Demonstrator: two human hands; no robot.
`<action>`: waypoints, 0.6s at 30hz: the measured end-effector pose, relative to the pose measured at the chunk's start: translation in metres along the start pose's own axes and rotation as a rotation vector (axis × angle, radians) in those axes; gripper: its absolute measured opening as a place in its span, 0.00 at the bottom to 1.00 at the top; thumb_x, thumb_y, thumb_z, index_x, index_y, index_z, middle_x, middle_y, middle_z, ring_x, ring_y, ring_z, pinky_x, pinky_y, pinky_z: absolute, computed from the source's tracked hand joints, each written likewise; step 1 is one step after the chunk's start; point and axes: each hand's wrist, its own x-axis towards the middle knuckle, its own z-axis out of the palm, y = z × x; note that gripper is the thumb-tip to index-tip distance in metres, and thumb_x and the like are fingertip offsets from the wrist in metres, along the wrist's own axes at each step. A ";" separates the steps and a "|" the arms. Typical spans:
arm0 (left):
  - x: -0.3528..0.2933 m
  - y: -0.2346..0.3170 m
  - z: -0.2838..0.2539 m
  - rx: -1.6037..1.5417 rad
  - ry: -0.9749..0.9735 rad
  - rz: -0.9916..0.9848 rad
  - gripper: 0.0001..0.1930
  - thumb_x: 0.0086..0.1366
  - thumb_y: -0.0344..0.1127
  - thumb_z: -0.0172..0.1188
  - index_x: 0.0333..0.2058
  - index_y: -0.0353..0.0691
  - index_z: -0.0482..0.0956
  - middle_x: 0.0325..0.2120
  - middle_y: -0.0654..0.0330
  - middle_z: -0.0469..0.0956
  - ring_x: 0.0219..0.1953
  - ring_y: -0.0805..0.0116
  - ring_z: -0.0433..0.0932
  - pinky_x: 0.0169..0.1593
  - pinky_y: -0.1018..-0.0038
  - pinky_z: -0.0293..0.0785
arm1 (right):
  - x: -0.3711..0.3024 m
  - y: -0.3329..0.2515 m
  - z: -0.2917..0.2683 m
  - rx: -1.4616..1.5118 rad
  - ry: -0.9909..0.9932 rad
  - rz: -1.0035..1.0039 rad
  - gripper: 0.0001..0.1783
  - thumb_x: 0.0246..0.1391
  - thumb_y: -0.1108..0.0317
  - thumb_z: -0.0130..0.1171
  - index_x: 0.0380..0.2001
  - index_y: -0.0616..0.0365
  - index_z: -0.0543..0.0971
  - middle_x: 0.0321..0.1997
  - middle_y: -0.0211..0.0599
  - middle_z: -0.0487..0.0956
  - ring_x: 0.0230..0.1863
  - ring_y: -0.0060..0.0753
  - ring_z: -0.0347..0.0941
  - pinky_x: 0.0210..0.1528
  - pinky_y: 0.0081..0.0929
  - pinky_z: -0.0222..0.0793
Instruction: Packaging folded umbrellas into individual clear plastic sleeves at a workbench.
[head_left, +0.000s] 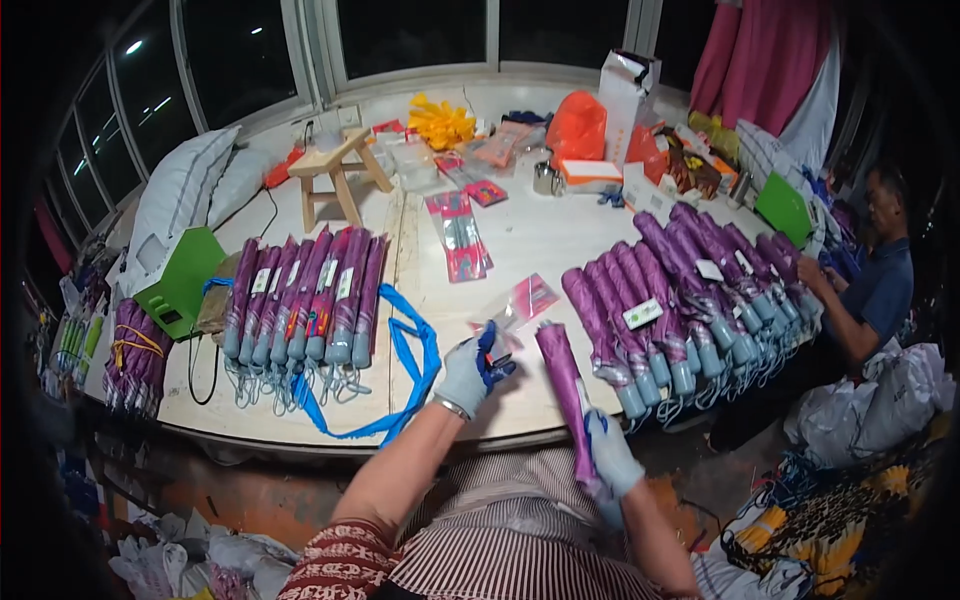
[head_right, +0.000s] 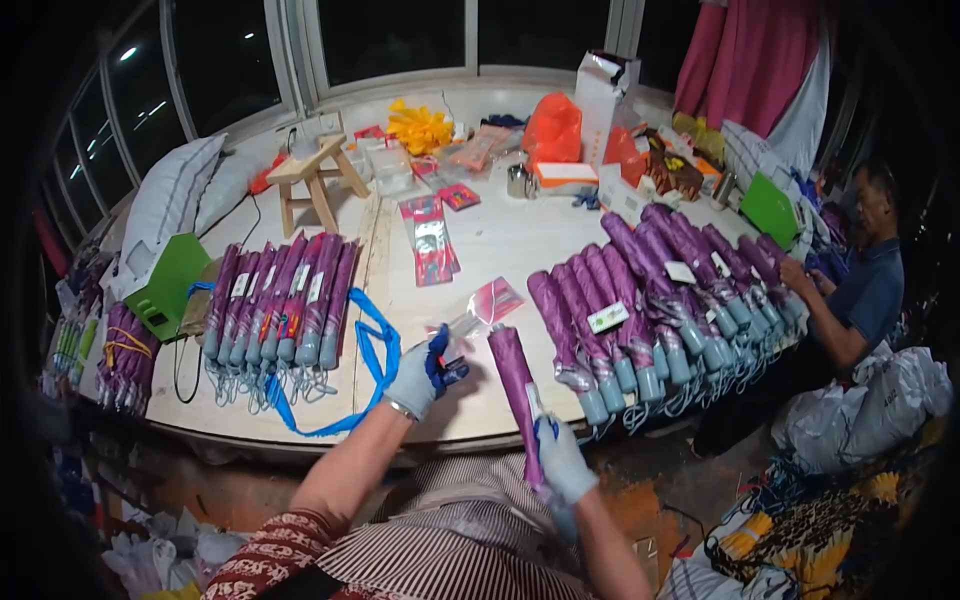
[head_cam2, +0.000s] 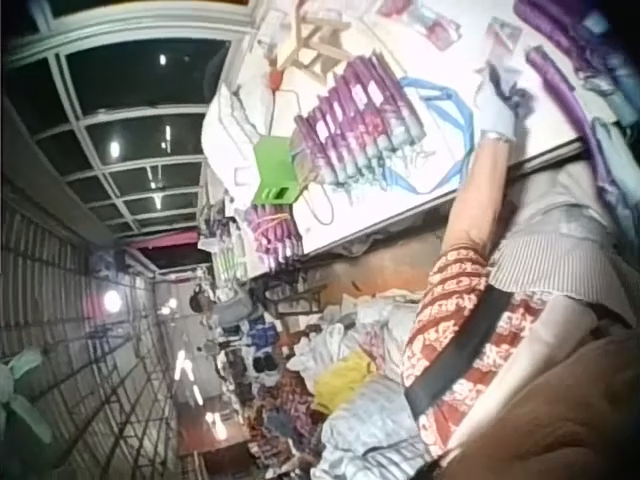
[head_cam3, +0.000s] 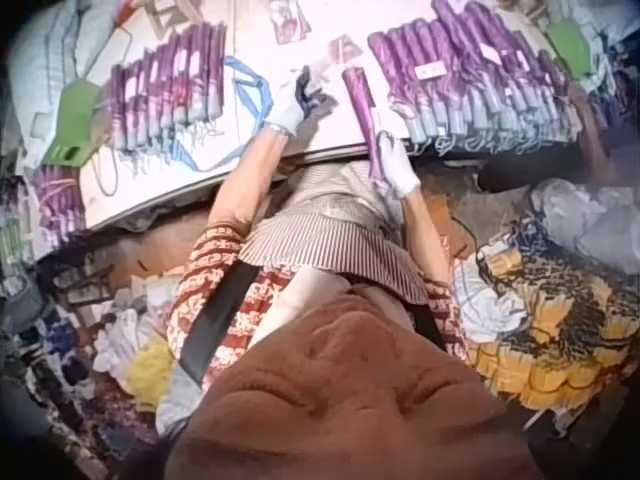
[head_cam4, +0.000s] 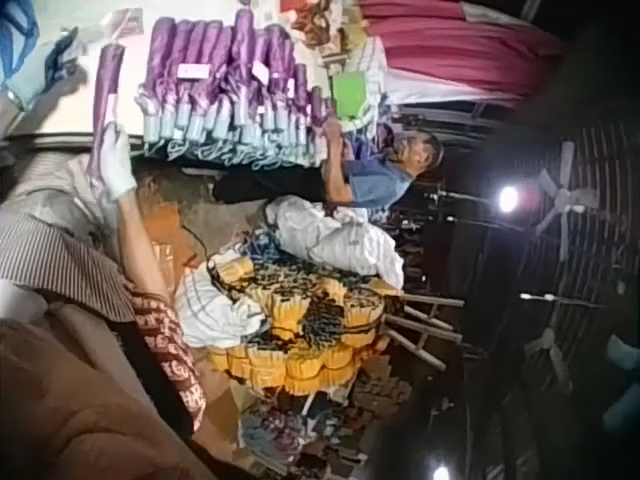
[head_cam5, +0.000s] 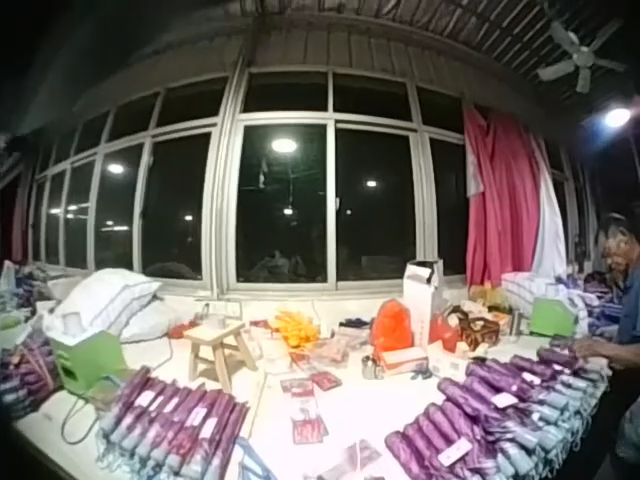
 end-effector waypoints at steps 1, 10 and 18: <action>0.006 -0.005 0.001 -0.069 -0.011 0.087 0.18 0.58 0.48 0.61 0.37 0.38 0.76 0.31 0.57 0.79 0.27 0.63 0.77 0.34 0.71 0.76 | -0.014 -0.005 0.001 -0.065 0.040 -0.057 0.17 0.58 0.63 0.39 0.36 0.67 0.72 0.30 0.42 0.75 0.29 0.34 0.65 0.36 0.31 0.62; -0.025 -0.006 0.081 -0.494 -0.030 -0.054 0.14 0.63 0.46 0.57 0.38 0.42 0.75 0.29 0.60 0.76 0.29 0.69 0.75 0.37 0.78 0.74 | -0.041 -0.028 0.017 -0.458 0.272 -0.090 0.13 0.57 0.66 0.39 0.36 0.62 0.72 0.27 0.52 0.75 0.25 0.52 0.66 0.29 0.42 0.62; -0.022 0.002 0.055 -0.155 -0.395 -0.181 0.17 0.62 0.42 0.56 0.47 0.40 0.70 0.39 0.57 0.76 0.37 0.64 0.75 0.45 0.73 0.72 | -0.038 -0.006 0.008 -0.364 0.158 -0.251 0.13 0.57 0.65 0.41 0.38 0.62 0.71 0.24 0.49 0.74 0.17 0.50 0.64 0.21 0.41 0.61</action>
